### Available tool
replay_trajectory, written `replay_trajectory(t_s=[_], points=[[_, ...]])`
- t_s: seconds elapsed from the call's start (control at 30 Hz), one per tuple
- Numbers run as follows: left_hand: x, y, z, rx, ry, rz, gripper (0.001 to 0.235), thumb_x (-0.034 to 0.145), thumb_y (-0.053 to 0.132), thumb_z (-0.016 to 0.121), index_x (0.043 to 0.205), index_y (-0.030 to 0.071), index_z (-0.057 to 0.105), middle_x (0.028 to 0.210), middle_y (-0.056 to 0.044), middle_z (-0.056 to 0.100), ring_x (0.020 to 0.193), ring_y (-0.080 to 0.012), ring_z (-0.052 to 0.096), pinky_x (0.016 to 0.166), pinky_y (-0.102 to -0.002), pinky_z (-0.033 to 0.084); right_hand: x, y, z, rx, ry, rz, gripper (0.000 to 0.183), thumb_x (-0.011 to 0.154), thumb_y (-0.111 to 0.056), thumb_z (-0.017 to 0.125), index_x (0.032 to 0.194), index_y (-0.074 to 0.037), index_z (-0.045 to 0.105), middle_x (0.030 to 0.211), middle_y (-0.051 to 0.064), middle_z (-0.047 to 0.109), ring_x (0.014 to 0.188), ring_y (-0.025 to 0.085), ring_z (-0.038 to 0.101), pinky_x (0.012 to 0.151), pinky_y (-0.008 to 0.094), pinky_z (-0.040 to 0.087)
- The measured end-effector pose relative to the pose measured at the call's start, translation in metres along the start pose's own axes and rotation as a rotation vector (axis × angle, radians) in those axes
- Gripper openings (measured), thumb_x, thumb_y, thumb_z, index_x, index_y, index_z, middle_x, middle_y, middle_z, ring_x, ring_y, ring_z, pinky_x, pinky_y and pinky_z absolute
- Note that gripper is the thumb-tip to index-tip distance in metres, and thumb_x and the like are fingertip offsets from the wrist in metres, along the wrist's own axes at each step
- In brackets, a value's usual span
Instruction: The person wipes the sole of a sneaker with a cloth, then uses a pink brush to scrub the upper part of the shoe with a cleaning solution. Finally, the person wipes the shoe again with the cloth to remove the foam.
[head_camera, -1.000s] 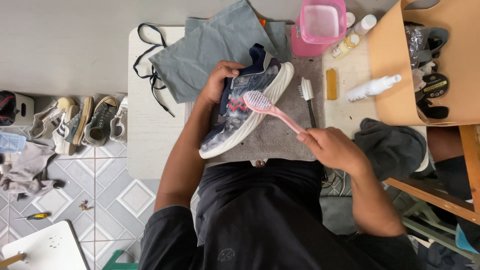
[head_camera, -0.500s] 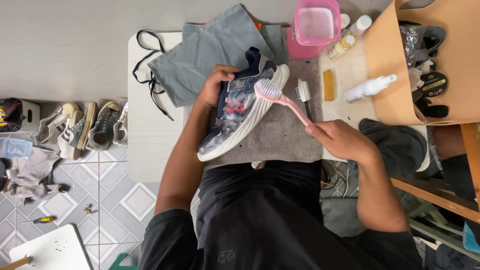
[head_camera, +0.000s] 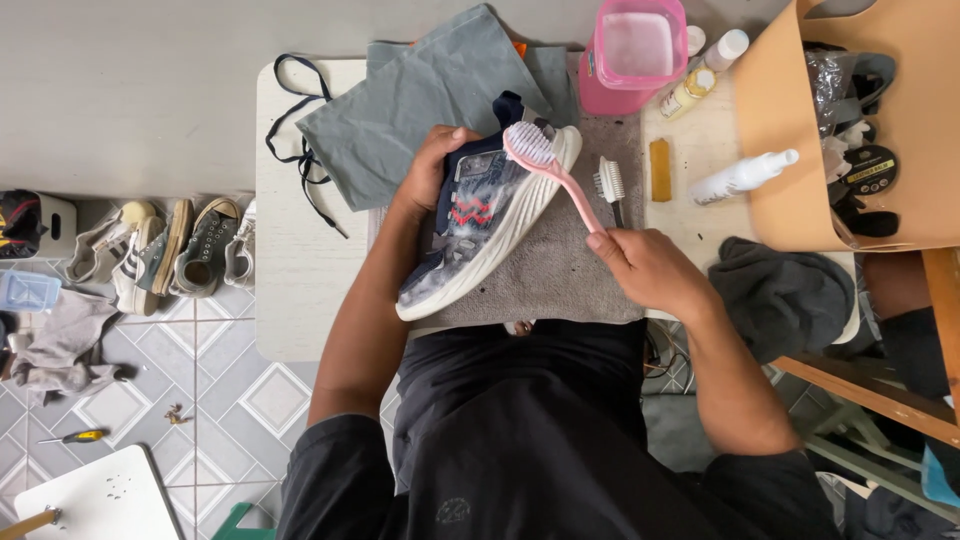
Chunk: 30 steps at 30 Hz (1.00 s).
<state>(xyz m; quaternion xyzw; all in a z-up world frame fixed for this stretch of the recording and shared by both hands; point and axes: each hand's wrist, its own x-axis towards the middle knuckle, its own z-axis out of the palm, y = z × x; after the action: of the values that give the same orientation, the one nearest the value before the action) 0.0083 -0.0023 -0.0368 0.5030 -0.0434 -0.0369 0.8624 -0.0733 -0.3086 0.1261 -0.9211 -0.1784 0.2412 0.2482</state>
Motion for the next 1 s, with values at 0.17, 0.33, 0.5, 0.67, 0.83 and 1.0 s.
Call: replay_trajectory(t_s=[0.17,0.33,0.5,0.67,0.83,1.0], points=[[-0.001,0.006,0.005,0.046,-0.011,0.037,0.046,0.084,0.041,0.063,0.09,-0.003,0.077,0.061,-0.011,0.055,0.058,-0.0169,0.052,0.059,-0.029,0.042,0.0,0.011,-0.001,-0.018,0.119,-0.004,0.058,0.113,-0.039,0.04,0.071,-0.002,0.055,0.051,0.023,0.057,0.058,0.047,0.064,0.061,0.052,0.05],[0.0,-0.003,0.0,0.063,-0.006,0.06,0.051,0.09,0.045,0.06,0.089,-0.002,0.078,0.061,-0.009,0.057,0.058,-0.0151,0.053,0.059,-0.028,0.043,0.009,0.055,-0.018,0.067,0.35,0.106,0.055,0.12,-0.043,0.031,0.089,-0.01,0.063,0.064,0.015,0.063,0.078,0.039,0.068,0.077,0.049,0.053],[-0.012,0.026,0.022,0.158,-0.029,0.149,0.057,0.095,0.049,0.052,0.088,-0.001,0.078,0.062,-0.009,0.056,0.059,-0.0146,0.051,0.059,-0.026,0.04,0.038,0.065,-0.049,-0.02,0.306,0.187,0.059,0.12,-0.047,0.033,0.092,-0.009,0.068,0.076,0.017,0.068,0.081,0.041,0.068,0.074,0.052,0.052],[-0.014,0.041,0.032,0.249,-0.054,0.219,0.063,0.102,0.052,0.044,0.089,0.0,0.077,0.064,-0.008,0.058,0.06,-0.0138,0.051,0.061,-0.025,0.039,0.04,0.053,-0.06,0.369,0.276,0.178,0.045,0.116,-0.033,0.037,0.09,-0.006,0.062,0.056,0.001,0.037,0.043,0.013,0.034,0.04,0.026,0.031],[-0.018,0.04,0.033,0.218,-0.053,0.193,0.071,0.103,0.057,0.036,0.09,0.0,0.076,0.063,-0.005,0.058,0.058,-0.0109,0.049,0.058,-0.023,0.035,0.03,0.059,-0.043,0.689,0.232,0.158,0.046,0.117,-0.037,0.033,0.092,-0.006,0.055,0.054,-0.001,0.03,0.038,0.008,0.03,0.034,0.018,0.028],[-0.016,0.026,0.031,0.136,-0.11,0.159,0.078,0.105,0.061,0.025,0.1,0.001,0.074,0.071,-0.006,0.065,0.064,-0.0112,0.056,0.064,-0.022,0.041,-0.002,0.049,-0.021,0.458,-0.012,-0.136,0.048,0.113,-0.03,0.038,0.079,-0.005,0.061,0.044,0.005,0.04,0.035,0.013,0.036,0.036,0.025,0.035]])
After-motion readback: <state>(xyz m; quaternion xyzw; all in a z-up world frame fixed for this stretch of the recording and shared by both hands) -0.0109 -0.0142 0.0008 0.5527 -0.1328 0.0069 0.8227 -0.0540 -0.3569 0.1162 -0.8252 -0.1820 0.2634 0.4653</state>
